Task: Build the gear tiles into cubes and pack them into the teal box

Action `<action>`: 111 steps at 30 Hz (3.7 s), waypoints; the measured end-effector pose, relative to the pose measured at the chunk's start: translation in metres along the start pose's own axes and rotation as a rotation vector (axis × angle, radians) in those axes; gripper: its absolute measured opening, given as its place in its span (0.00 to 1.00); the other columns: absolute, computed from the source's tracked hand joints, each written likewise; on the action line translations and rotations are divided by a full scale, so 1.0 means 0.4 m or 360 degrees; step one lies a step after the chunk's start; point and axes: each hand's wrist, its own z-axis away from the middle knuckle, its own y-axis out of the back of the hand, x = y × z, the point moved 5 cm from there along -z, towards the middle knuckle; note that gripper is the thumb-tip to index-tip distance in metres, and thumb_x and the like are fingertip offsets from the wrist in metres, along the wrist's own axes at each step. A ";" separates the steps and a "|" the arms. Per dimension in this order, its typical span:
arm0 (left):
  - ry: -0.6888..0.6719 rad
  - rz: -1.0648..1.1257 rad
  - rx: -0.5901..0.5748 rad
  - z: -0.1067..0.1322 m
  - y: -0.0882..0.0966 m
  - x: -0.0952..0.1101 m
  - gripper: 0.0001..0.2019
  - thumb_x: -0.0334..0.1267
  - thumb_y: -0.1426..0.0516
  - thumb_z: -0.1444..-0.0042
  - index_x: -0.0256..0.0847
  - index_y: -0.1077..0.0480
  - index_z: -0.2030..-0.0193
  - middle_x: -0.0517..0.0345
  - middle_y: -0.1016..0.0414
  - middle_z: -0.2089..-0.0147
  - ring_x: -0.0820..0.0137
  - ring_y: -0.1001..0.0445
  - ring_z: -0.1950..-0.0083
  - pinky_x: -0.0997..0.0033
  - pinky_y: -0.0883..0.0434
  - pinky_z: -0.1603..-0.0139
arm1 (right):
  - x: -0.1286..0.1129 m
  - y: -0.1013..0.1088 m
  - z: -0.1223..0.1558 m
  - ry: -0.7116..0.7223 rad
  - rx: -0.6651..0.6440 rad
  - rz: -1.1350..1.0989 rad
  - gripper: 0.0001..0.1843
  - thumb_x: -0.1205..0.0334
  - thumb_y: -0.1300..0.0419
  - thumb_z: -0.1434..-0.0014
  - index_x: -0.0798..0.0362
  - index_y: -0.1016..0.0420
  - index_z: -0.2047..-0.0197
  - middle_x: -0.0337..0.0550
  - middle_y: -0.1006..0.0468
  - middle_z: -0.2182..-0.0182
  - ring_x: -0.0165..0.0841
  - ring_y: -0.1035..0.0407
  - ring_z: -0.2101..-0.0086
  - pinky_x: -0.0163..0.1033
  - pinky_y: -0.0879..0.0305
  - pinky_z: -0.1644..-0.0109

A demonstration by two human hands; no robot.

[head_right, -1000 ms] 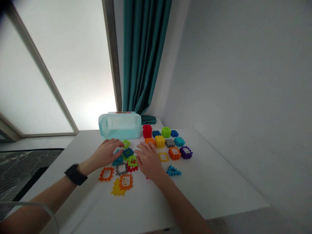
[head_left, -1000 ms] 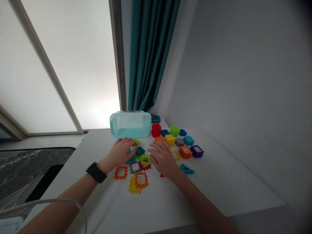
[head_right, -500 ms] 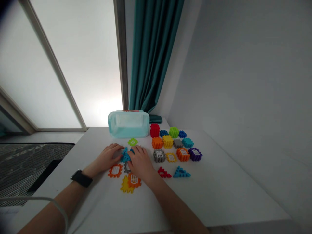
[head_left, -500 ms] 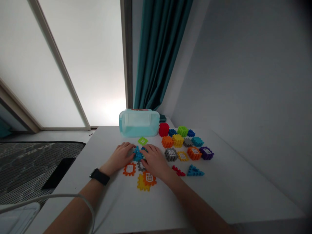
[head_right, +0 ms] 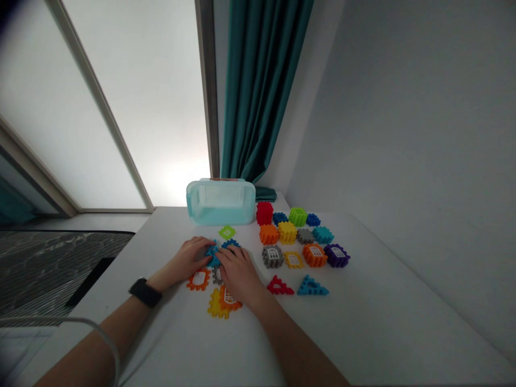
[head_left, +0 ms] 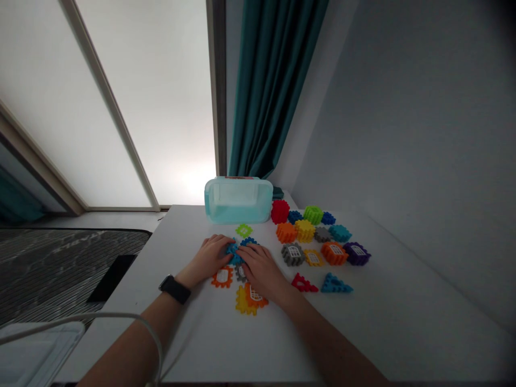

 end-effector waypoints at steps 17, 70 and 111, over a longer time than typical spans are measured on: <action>-0.0044 0.0480 0.0276 0.007 0.048 0.010 0.07 0.34 0.46 0.38 0.41 0.27 0.59 0.54 0.23 0.57 0.66 0.24 0.55 0.64 0.27 0.50 | 0.001 0.020 0.005 0.0055 -0.0020 -0.0160 0.25 0.73 0.46 0.38 0.48 0.31 0.39 0.47 0.24 0.45 0.41 0.35 0.43 0.53 0.37 0.39; -0.0469 -0.0106 0.0452 0.021 0.092 0.058 0.08 0.41 0.43 0.36 0.42 0.28 0.54 0.51 0.27 0.56 0.63 0.28 0.55 0.62 0.29 0.53 | 0.066 0.040 -0.004 -0.0729 0.0468 -0.1103 0.11 0.54 0.40 0.39 0.50 0.26 0.57 0.42 0.20 0.64 0.36 0.25 0.63 0.40 0.29 0.58; -0.0134 0.0322 0.0398 0.023 0.028 0.037 0.04 0.38 0.44 0.39 0.41 0.32 0.61 0.54 0.29 0.61 0.65 0.29 0.58 0.64 0.29 0.56 | 0.070 -0.003 -0.016 -0.0528 0.0436 -0.0586 0.14 0.60 0.46 0.37 0.48 0.26 0.50 0.44 0.18 0.60 0.40 0.24 0.60 0.45 0.28 0.54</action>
